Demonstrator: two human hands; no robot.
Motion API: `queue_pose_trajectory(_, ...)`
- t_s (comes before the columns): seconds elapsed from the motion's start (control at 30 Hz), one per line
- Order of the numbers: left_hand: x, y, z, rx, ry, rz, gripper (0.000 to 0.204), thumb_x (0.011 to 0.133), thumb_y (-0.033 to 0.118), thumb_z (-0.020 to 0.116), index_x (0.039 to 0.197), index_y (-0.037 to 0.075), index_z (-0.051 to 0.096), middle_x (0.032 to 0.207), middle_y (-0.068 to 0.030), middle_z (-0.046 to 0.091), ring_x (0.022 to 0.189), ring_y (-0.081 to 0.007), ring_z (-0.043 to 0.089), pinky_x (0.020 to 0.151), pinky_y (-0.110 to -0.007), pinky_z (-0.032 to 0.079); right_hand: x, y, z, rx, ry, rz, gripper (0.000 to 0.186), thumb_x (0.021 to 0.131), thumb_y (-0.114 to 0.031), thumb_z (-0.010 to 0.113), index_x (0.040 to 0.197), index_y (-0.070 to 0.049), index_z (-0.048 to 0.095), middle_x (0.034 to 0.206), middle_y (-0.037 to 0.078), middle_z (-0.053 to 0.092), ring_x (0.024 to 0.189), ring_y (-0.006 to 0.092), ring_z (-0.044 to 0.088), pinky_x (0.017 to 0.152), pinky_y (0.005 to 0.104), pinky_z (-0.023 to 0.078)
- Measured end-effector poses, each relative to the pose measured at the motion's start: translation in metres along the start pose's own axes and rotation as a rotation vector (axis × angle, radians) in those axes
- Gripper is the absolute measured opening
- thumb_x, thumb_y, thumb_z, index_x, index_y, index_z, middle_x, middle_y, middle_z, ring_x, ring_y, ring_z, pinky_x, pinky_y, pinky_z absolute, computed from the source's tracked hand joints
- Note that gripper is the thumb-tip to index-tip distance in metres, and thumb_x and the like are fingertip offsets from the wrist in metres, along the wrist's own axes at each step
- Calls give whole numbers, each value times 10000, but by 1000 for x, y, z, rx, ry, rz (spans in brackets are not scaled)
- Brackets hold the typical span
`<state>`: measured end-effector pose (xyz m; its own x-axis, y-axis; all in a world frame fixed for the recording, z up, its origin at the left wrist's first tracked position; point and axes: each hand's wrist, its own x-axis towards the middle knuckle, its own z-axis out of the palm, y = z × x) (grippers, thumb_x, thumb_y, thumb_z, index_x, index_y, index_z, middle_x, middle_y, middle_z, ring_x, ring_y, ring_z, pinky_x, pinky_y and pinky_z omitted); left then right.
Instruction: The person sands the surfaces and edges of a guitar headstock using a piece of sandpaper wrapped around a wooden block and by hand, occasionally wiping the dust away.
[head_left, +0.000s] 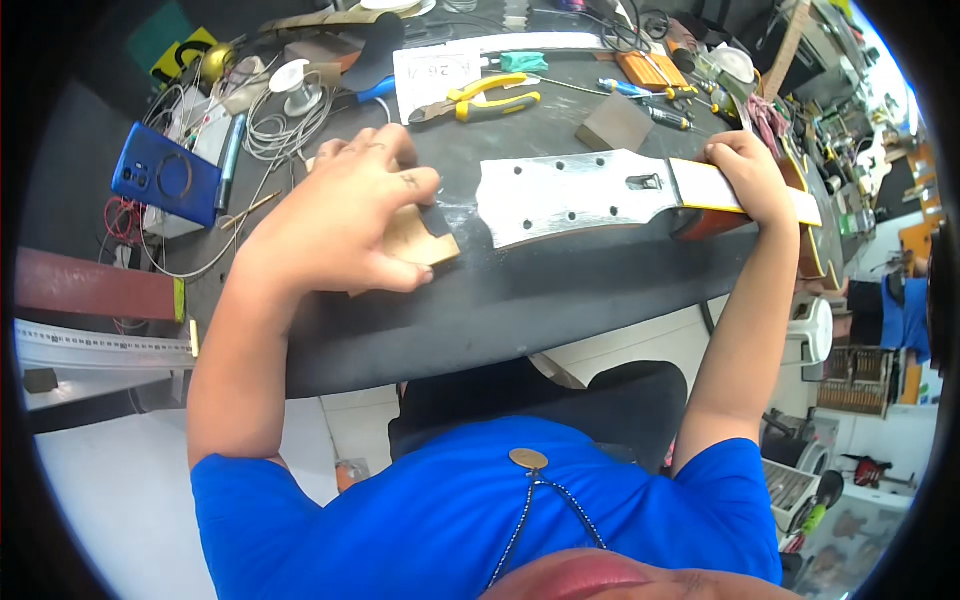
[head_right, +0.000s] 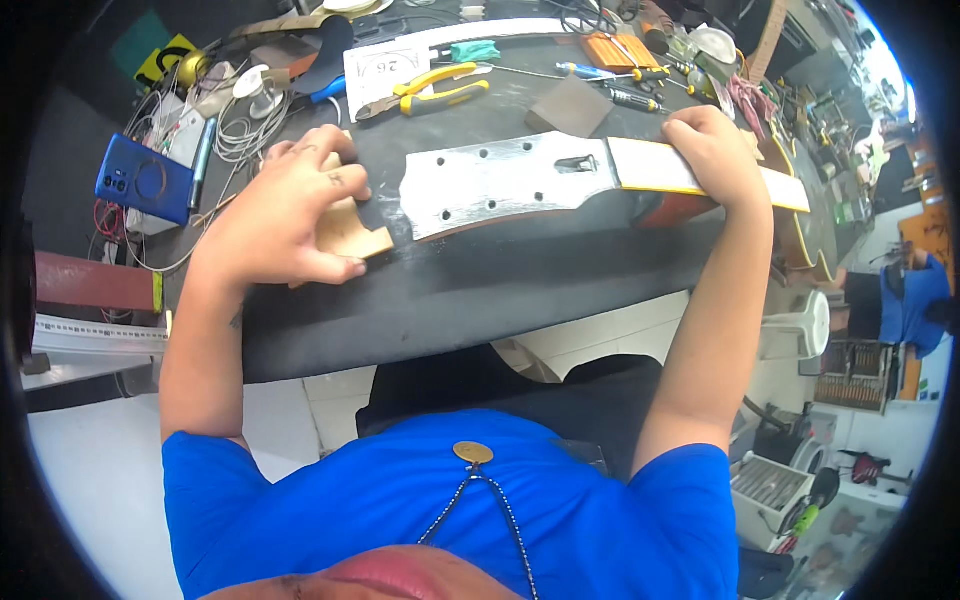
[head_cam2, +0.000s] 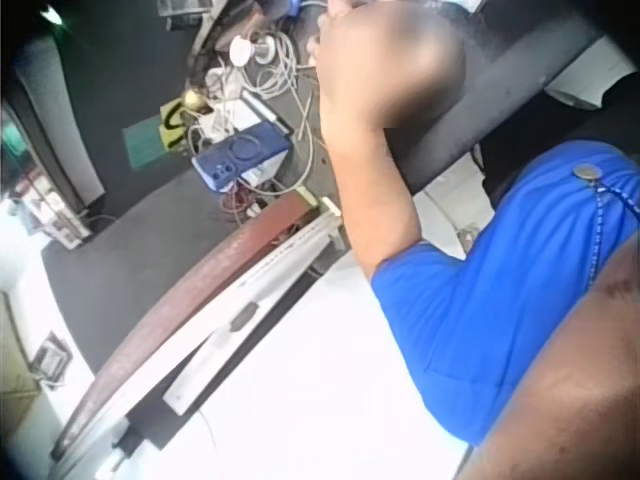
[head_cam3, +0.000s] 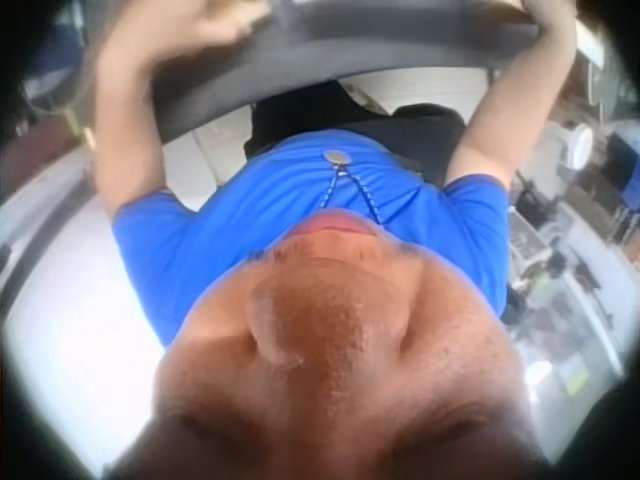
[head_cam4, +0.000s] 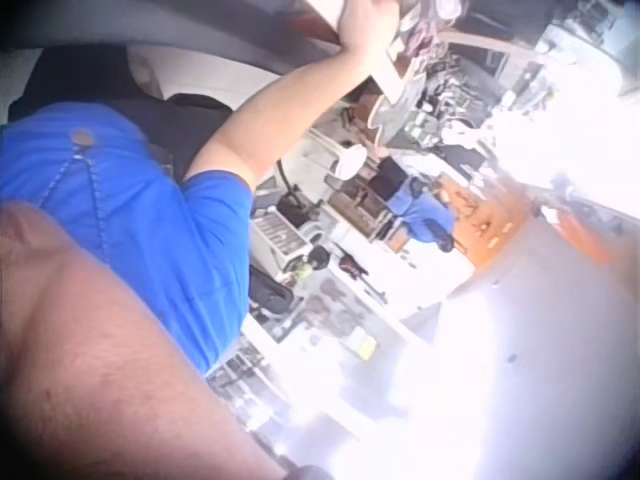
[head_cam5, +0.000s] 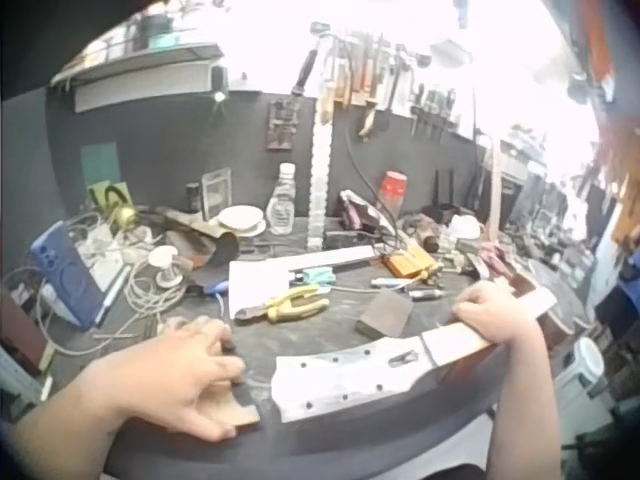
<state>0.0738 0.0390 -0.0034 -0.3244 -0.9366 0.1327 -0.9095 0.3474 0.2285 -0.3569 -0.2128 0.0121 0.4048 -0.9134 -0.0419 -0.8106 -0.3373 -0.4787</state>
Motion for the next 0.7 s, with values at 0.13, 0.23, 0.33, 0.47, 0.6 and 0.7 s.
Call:
queue_pose_trajectory(0.13,-8,15,8,15,-92,-18,626,641,382,965,1136,66,748,1366,-211,587,1331,-423,567,1101,-563,433,-26,-27,12,59,556,-369,224,1015,-116,652,1077,53,785,1002,106,808,972,182,733,932,328,547)
queue_pose_trajectory(0.23,-6,15,17,21,-65,20,620,665,389,966,1146,72,738,1402,-215,571,1335,-455,560,1106,-588,428,-85,-54,37,214,896,-554,171,995,-33,607,1002,77,737,890,137,754,884,218,728,815,353,559)
queue_pose_trajectory(0.33,-3,17,20,-16,-108,2,644,676,392,967,1184,78,727,1446,-225,548,1368,-483,547,1133,-613,414,-137,-108,101,356,650,-919,119,884,-86,663,781,-27,667,729,88,655,604,223,621,552,376,490)
queue_pose_trajectory(0.47,-3,16,20,-21,-67,35,669,673,387,970,1195,62,706,1469,-235,535,1425,-501,517,1163,-624,404,-144,-155,171,373,29,-1102,276,745,-125,811,696,-96,541,664,52,477,574,280,557,517,417,457)
queue_pose_trajectory(0.6,-2,13,24,2,-43,36,653,670,378,969,1161,48,693,1458,-231,539,1408,-469,529,1135,-602,425,-141,-158,180,318,-27,-1036,288,771,-160,833,706,-102,559,672,77,503,588,295,580,535,438,478)
queue_pose_trajectory(0.7,-2,11,26,-4,-26,51,643,665,374,967,1148,51,691,1450,-223,543,1386,-450,543,1111,-588,437,-138,-151,177,397,-63,-955,286,764,-149,837,705,-98,562,667,72,508,579,296,574,529,435,477)
